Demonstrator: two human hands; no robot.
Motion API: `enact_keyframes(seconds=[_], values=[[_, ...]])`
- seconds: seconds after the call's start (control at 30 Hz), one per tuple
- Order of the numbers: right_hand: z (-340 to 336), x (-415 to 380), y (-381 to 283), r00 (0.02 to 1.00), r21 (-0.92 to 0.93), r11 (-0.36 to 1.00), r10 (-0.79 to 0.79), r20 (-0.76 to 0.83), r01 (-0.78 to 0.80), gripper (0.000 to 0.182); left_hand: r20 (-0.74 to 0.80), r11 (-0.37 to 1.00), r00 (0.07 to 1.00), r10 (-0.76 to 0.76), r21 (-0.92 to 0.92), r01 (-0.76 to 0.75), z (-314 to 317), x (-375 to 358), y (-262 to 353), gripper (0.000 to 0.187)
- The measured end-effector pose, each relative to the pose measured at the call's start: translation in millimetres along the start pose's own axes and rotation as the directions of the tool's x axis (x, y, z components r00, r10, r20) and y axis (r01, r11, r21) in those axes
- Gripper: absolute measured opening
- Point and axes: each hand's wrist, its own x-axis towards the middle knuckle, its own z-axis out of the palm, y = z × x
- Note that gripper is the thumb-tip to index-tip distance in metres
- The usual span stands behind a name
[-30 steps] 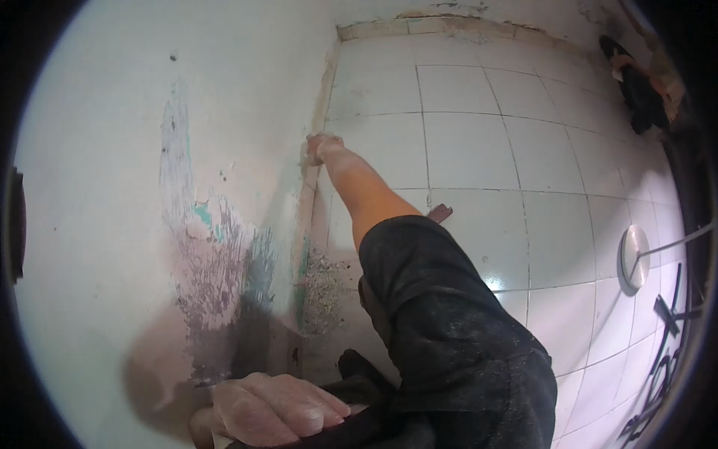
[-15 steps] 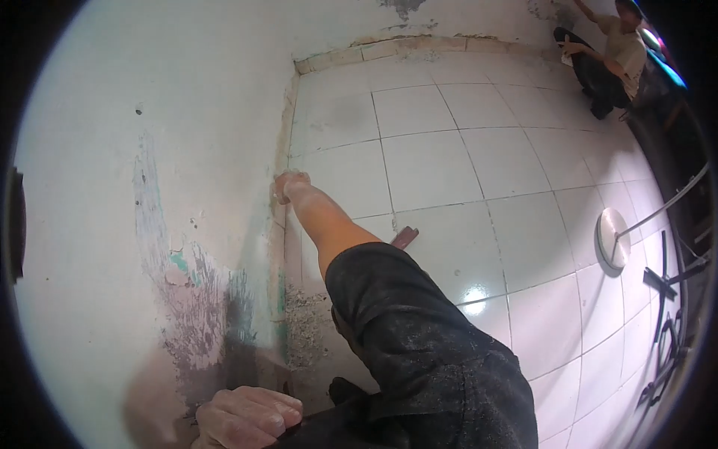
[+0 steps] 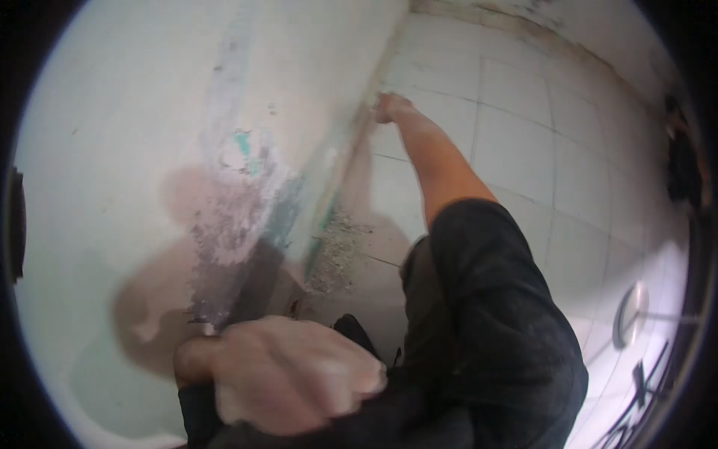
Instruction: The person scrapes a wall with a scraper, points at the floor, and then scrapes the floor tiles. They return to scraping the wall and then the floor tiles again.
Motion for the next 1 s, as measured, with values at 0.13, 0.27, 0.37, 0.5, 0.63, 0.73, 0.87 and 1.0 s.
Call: enact_keyframes(seconds=[0.13, 0.27, 0.37, 0.5, 0.63, 0.73, 0.87, 1.0], values=[[-40, -38, -23, 0.984, 0.104, 0.981, 0.171, -0.053, -0.165, 0.054, 0.010, 0.998, 0.998, -0.055, 0.013, 0.055, 11, 7, 16, 0.015], [-11, 10, 4, 0.997, -0.120, 0.992, -0.054, -0.050, 0.048, 0.039, -0.057, 0.998, 0.997, -0.048, 0.025, 0.050, 19, 3, 9, 0.013], [23, 54, 43, 0.967, -0.359, 0.918, -0.226, -0.118, 0.171, 0.042, -0.029, 0.974, 0.999, -0.045, -0.224, 0.037, 33, 7, -1, 0.015], [-29, -9, 3, 0.993, 0.064, 0.996, -0.049, -0.103, 0.056, 0.070, 0.059, 0.944, 0.998, 0.017, -0.330, 0.003, 28, 27, 23, 0.019], [-12, 22, 40, 0.982, 0.129, 0.982, -0.118, -0.147, 0.138, 0.080, 0.149, 0.936, 0.981, -0.127, -0.310, 0.169, 21, 32, 41, 0.027], [-3, 47, 63, 0.976, 0.100, 0.983, -0.133, -0.172, 0.152, 0.082, 0.199, 0.919, 0.961, -0.192, -0.308, 0.247, 29, 21, 23, 0.028], [0, 45, 55, 0.962, 0.110, 0.970, -0.191, -0.197, 0.215, 0.080, 0.256, 0.953, 0.957, -0.138, -0.230, 0.199, 23, 19, 20, 0.030], [-15, 15, 32, 0.981, 0.217, 0.971, -0.065, -0.185, 0.105, 0.074, 0.324, 0.886, 0.896, -0.303, -0.250, 0.390, 13, 14, 32, 0.032]])
